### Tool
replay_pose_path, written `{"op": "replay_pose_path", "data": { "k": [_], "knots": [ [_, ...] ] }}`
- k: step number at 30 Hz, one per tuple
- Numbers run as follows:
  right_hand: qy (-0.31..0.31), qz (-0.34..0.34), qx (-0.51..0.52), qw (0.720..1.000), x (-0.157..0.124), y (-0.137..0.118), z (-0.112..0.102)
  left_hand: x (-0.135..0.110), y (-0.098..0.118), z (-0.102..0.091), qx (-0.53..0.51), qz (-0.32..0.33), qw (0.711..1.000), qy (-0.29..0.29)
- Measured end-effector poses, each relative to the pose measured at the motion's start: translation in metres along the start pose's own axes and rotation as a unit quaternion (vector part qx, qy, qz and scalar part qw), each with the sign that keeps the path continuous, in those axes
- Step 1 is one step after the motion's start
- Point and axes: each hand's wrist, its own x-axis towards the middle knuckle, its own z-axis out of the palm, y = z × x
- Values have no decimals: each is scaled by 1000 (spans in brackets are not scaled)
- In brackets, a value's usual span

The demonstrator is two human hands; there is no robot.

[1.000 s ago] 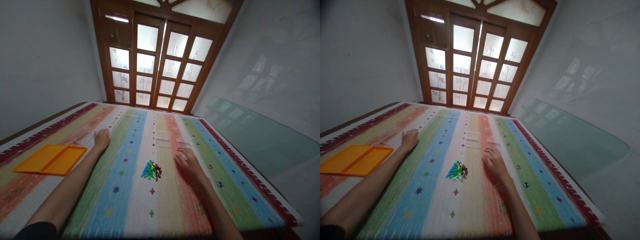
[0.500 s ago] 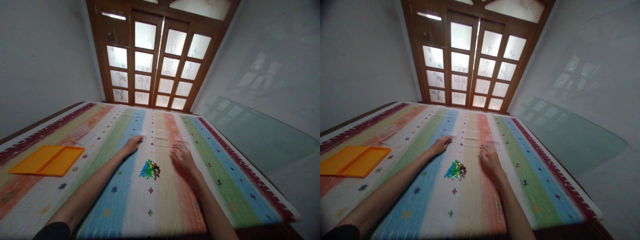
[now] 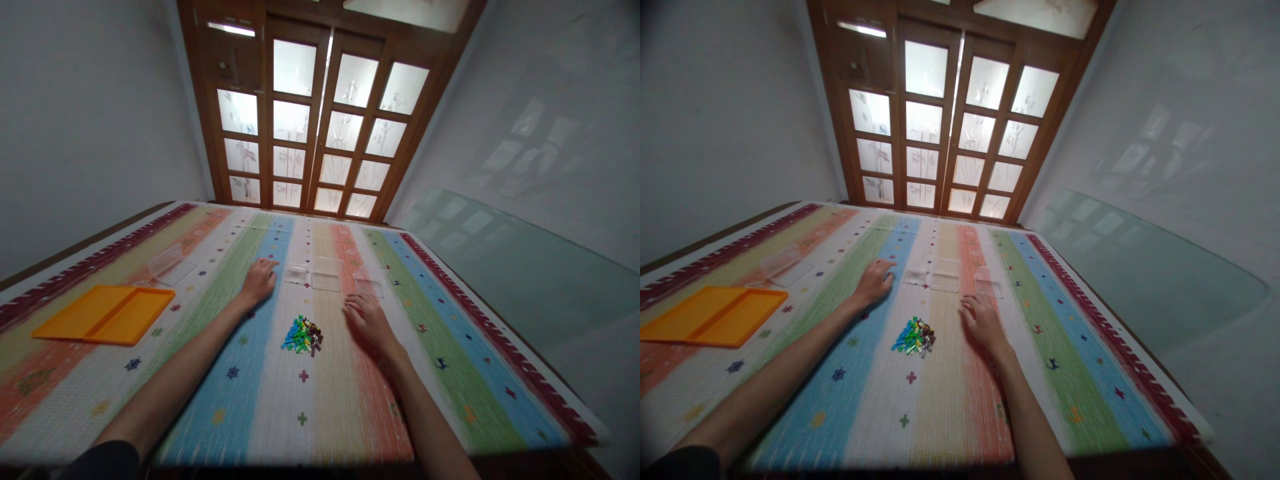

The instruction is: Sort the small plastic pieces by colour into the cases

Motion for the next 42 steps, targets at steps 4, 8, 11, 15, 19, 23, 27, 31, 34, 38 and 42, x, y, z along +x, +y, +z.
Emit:
{"op": "replay_pose_path", "data": {
  "k": [4, 8, 11, 15, 19, 23, 27, 31, 34, 38, 42],
  "knots": [
    [-4, -12, -2, 1000, 2, -1, 1, -10, -40, -51, 162, -131, 978, 6],
    [-12, -25, -4, 1000, 6, -3, 3, -31, -81, -90, 270, -213, 939, -29],
    [-18, -28, -5, 999, 7, -5, 4, -46, -101, -102, 313, -254, 913, -63],
    [-27, -18, -5, 999, 5, -4, 4, -55, -112, -104, 300, -257, 915, -83],
    [-36, -12, -11, 999, 4, -2, 4, -46, -110, -95, 223, -237, 942, -83],
    [-38, -12, -19, 999, 3, -1, 4, -28, -95, -74, 156, -154, 969, -117],
    [-36, -12, -22, 999, 1, -3, 3, -12, -69, -44, 85, -61, 985, -138],
    [-37, -9, -22, 999, -1, -6, 2, -5, -40, -19, 33, 4, 990, -139],
    [-39, -5, -22, 999, -1, -6, 1, -4, -27, -8, 8, 32, 990, -137],
    [-46, -8, -24, 999, -1, -6, 1, -4, -21, -3, -4, 43, 990, -134],
    [-54, -12, -27, 998, -1, -6, 1, -6, -22, -8, -6, 40, 991, -129]
  ]
}}
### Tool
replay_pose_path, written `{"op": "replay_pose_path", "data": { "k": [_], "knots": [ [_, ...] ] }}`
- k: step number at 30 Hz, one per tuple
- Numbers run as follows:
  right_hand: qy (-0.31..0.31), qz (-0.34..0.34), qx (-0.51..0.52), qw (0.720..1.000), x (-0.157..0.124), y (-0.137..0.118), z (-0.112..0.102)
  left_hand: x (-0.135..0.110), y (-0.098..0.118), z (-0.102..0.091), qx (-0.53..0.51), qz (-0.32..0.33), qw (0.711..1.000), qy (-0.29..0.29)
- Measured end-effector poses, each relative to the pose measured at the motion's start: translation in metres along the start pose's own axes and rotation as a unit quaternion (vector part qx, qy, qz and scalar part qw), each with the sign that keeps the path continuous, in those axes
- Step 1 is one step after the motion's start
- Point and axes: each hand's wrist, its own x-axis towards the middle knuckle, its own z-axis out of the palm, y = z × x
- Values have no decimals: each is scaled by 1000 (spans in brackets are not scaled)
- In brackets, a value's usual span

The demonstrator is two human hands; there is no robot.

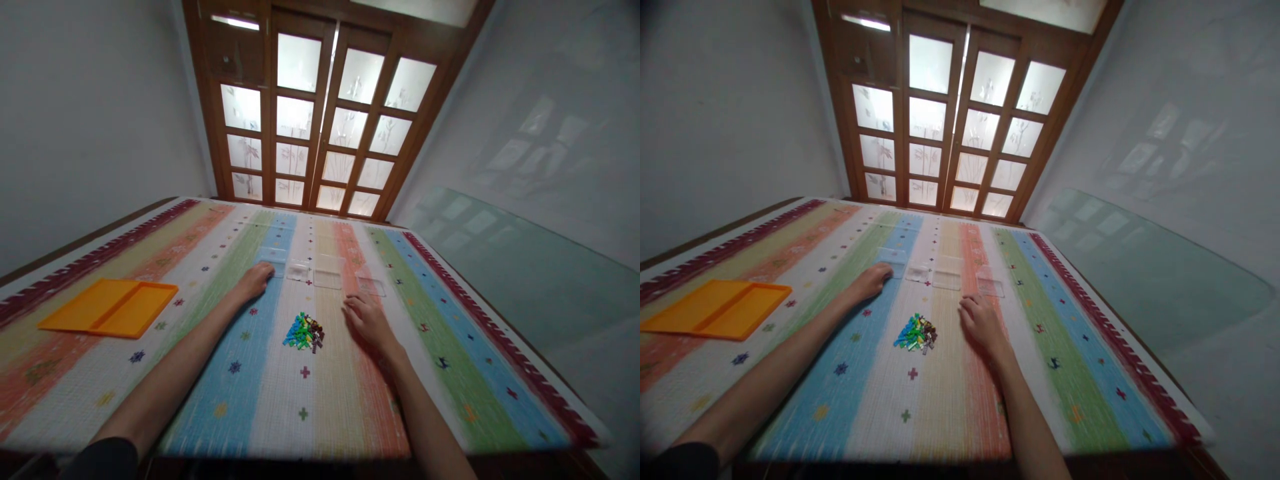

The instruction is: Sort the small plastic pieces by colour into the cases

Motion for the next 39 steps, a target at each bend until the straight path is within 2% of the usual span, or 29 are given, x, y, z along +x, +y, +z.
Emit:
{"op": "replay_pose_path", "data": {
  "k": [3, 6, 8, 12, 15, 17, 19, 22, 25, 31, 35, 39],
  "knots": [
    [1, -3, -3, 1000, -1, 0, 0, -9, -3, -13, 15, -15, 999, 26],
    [-3, -8, -5, 1000, -2, -1, 1, -31, -11, -35, 75, -61, 993, 61],
    [-9, -14, -5, 1000, -3, -1, 0, -54, -20, -53, 131, -118, 982, 70],
    [-15, -26, -1, 1000, -2, -3, 0, -115, -42, -86, 241, -233, 939, 77],
    [-14, -27, 1, 1000, -1, -5, 0, -155, -58, -100, 264, -285, 920, 40],
    [-10, -26, 1, 1000, -1, -5, 0, -172, -65, -103, 241, -296, 924, -6],
    [-6, -26, 1, 1000, -1, -4, 1, -178, -70, -103, 218, -280, 935, -24],
    [-5, -30, -2, 1000, -2, -3, 3, -170, -72, -99, 202, -264, 943, -11],
    [-6, -36, -7, 999, -3, -2, 3, -152, -74, -92, 186, -255, 949, -9],
    [-7, -34, -8, 999, -4, -3, 2, -110, -70, -73, 61, -140, 988, 2],
    [-15, -36, -13, 999, -5, -5, 3, -81, -60, -60, 5, -97, 995, -11],
    [-26, -41, -25, 999, -5, -6, 5, -62, -54, -52, 8, -83, 996, -15]
  ]
}}
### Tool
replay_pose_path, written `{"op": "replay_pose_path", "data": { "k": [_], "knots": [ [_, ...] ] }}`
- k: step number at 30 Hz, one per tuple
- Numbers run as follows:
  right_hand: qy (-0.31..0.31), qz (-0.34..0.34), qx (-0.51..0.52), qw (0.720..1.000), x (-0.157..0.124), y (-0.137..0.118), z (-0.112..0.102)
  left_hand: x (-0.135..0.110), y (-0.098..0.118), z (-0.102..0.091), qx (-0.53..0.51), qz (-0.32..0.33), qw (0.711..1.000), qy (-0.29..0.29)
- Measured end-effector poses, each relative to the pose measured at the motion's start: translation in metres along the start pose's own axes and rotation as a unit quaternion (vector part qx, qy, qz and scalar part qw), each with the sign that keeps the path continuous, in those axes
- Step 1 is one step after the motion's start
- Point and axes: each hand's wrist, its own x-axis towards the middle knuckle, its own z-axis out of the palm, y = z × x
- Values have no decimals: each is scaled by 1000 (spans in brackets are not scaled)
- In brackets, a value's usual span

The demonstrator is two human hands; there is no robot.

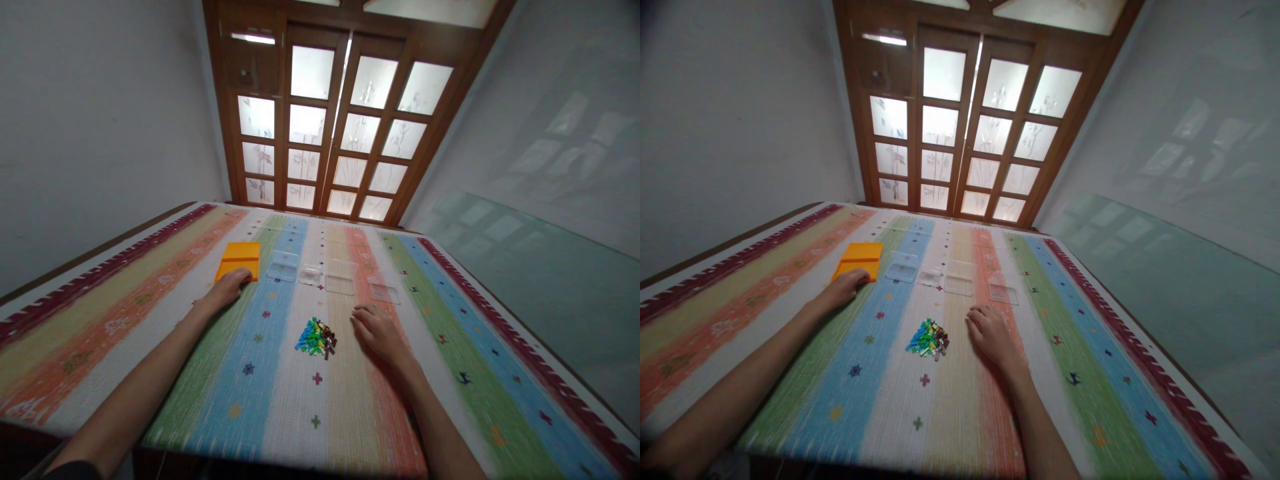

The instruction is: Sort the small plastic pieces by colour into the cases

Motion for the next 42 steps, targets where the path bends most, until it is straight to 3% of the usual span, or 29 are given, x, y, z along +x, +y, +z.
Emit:
{"op": "replay_pose_path", "data": {
  "k": [6, 12, 21, 29, 37, 42],
  "knots": [
    [-14, 3, -3, 1000, -1, -6, -1, -5, -2, 8, -29, 0, 999, 30],
    [-43, -4, -9, 999, 0, -14, -5, -16, 3, 13, -47, 13, 999, 18],
    [-72, 4, -7, 997, 0, -20, -4, -30, 11, 7, -57, -3, 998, -4],
    [-74, -5, -8, 997, 1, -21, -4, -39, 15, 2, -56, -2, 998, 15],
    [-67, -5, -17, 998, -1, -20, -1, -25, 40, 16, 14, 56, 992, 112],
    [-62, 6, -9, 998, 4, -21, 2, 4, 57, 29, 61, 98, 987, 110]
  ]
}}
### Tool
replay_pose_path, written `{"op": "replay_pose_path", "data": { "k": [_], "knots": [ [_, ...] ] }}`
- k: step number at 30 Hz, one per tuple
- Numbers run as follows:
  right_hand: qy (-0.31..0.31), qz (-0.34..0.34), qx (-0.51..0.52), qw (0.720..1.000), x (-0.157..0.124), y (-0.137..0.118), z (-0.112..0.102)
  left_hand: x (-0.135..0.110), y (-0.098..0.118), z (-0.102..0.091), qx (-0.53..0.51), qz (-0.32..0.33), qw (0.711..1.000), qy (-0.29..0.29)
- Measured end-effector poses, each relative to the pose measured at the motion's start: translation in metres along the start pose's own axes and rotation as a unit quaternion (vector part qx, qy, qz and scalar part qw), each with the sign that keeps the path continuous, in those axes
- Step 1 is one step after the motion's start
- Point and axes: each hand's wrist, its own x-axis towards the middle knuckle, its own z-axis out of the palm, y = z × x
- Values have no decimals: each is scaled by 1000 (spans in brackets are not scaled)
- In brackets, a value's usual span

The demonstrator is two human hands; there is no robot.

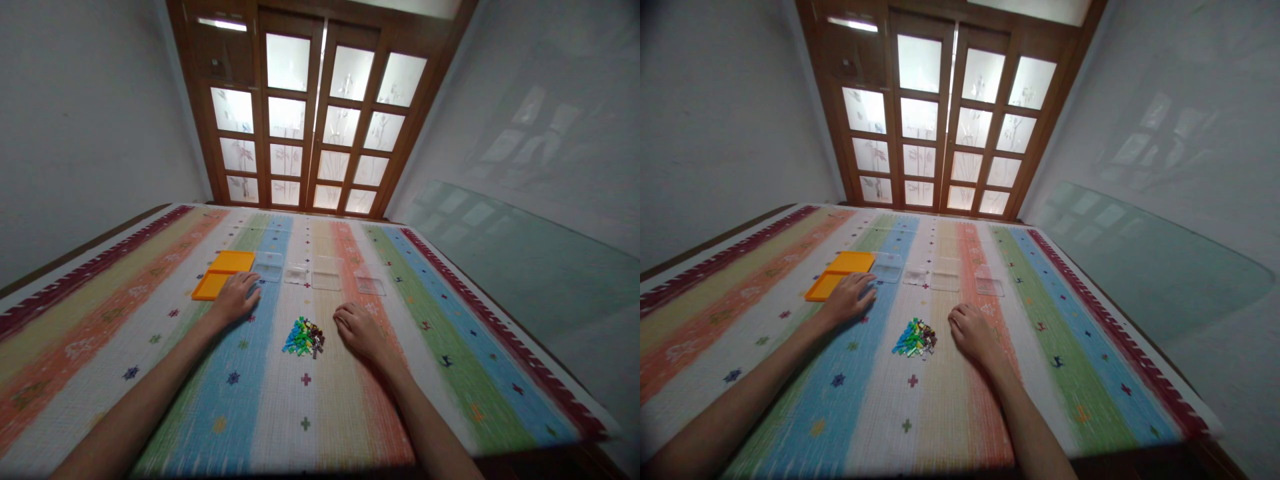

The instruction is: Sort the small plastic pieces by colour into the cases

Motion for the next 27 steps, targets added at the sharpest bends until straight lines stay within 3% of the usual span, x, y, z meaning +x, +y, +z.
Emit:
{"op": "replay_pose_path", "data": {
  "k": [8, 14, 19, 24, 27],
  "knots": [
    [11, 10, -2, 1000, 7, 2, 4, 32, 17, 19, 47, -15, 996, -79],
    [7, -3, -1, 1000, 4, 3, 3, 29, 26, 15, 67, -19, 992, -109],
    [31, 5, 9, 999, 20, 6, 5, 20, 31, 12, 64, -15, 991, -118],
    [80, 24, -13, 996, 53, 12, 11, 21, 36, 11, 31, -1, 998, -55],
    [71, 54, -39, 995, 70, 15, 16, 29, 44, 13, 5, 34, 999, -26]
  ]
}}
